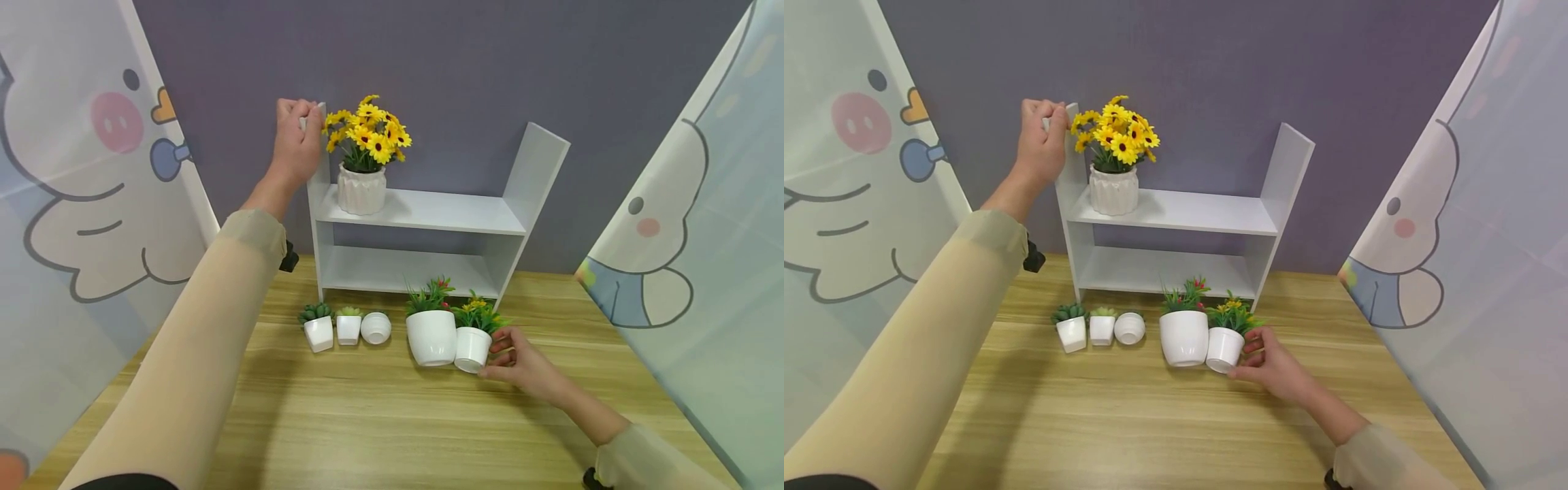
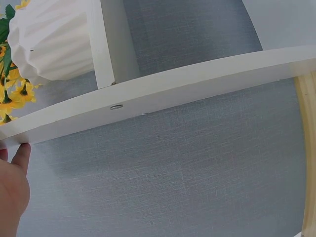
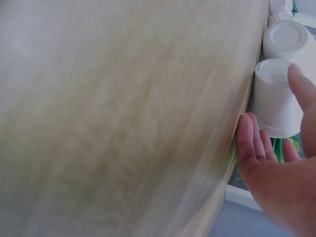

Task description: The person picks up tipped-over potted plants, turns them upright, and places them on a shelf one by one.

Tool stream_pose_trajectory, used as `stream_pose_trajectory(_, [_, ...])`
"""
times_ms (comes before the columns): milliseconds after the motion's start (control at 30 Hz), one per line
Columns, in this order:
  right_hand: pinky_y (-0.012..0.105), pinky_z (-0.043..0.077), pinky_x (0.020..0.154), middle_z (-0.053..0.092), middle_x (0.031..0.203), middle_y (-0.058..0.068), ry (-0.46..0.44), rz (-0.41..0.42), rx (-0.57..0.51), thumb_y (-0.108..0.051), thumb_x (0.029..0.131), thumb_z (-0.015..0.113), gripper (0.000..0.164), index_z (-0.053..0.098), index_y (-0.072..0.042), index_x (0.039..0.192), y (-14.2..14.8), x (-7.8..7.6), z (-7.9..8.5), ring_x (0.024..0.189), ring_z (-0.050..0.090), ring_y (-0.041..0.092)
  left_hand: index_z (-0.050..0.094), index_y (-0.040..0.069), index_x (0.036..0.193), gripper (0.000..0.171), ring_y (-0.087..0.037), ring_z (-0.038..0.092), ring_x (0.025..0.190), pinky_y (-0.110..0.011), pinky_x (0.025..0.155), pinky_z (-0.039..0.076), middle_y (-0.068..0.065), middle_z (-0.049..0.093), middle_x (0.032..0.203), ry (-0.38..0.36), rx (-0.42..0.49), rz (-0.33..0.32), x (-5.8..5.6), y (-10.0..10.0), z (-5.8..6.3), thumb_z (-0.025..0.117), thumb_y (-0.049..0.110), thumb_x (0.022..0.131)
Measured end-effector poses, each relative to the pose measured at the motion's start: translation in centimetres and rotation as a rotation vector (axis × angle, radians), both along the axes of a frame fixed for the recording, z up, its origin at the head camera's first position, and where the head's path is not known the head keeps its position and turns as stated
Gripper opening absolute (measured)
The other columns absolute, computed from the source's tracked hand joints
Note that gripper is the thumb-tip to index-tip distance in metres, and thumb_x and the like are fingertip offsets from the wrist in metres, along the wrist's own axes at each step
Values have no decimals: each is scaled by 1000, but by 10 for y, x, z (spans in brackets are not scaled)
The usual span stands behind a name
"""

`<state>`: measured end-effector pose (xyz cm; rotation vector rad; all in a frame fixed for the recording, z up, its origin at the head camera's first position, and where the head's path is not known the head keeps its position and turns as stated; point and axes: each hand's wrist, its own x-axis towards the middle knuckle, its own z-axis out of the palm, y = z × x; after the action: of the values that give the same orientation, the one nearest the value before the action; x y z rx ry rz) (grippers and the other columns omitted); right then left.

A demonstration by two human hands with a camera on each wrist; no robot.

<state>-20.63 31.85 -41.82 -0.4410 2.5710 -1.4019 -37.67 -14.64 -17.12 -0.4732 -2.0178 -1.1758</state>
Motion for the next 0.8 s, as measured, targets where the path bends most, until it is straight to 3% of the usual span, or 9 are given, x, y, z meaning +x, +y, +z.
stream_pose_trajectory(600, [28, 60, 83, 61, 133, 26, 38, 1, 85, -17, 98, 85, 72, 39, 1, 150, 10, -4, 1, 108, 70, 25, 44, 21, 97, 29, -5, 36, 114, -26, 95, 31, 7, 28, 120, -8, -5, 8, 1, 1, 0, 37, 39, 118])
stream_pose_trajectory(800, [27, 60, 85, 60, 137, 28, 19, -10, 99, -18, 97, 85, 75, 38, 6, 151, 10, -2, 3, 108, 70, 25, 44, 21, 97, 29, -6, 37, 112, -25, 93, 32, 7, 28, 121, -21, -1, 10, 1, 1, 0, 37, 40, 118])
